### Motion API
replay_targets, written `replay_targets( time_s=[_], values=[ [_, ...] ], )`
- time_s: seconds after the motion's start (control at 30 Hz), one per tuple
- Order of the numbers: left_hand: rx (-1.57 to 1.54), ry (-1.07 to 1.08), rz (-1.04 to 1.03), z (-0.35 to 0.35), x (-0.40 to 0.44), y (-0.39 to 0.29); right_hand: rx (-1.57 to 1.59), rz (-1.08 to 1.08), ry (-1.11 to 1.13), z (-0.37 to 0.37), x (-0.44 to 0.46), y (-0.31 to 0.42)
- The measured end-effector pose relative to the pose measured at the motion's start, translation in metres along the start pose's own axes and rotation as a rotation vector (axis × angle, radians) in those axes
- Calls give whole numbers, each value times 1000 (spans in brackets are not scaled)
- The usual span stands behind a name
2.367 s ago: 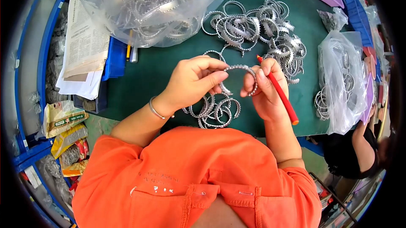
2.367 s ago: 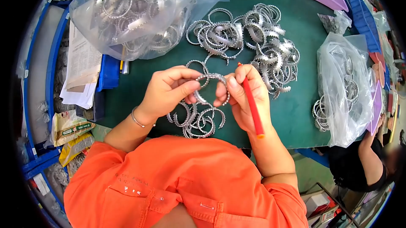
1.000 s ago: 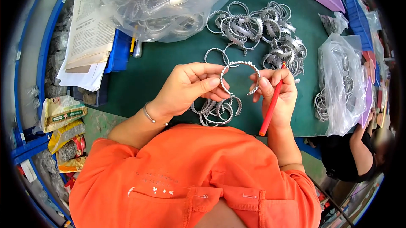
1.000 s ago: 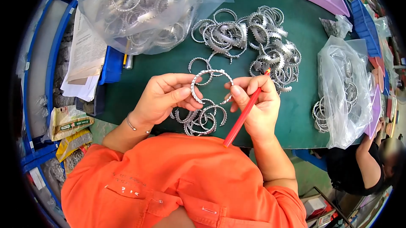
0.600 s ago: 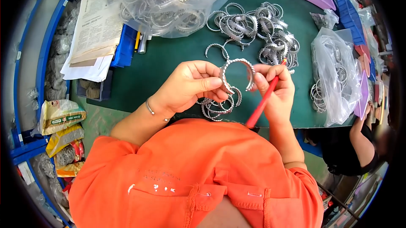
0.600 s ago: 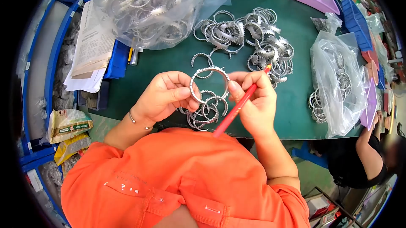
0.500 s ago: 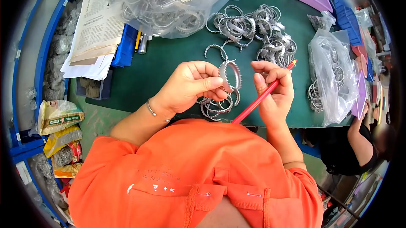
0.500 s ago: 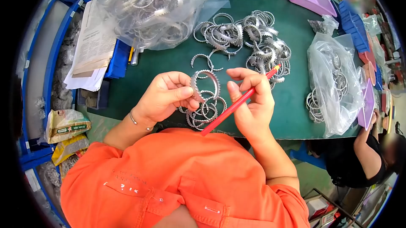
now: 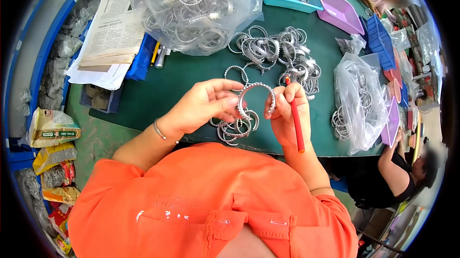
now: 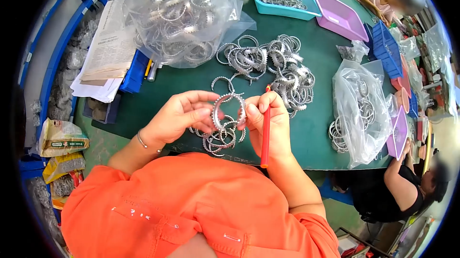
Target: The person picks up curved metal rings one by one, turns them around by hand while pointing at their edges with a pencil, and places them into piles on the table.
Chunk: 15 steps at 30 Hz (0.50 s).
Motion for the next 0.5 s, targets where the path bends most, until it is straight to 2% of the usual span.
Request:
replay_targets(
  time_s=[0.07,0.3,0.5],
  values=[
    [-4,118,37,-11,-1,2,43,-14,-3,2,1,-2],
    [-17,36,12,1,0,-1,79,-132,-82,18,-1,-18],
    [-45,-16,-2,11,1,-3,-29,-220,-109,27,4,-28]
  ],
)
Point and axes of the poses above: each hand's wrist, its own x-axis towards the middle knuckle, its own z-axis out of the back of the hand, y = z × x, the point moved 10 cm from there along x, towards the middle knuckle, and after that the axes turned 13 degrees about y, right-handed, at the moved point
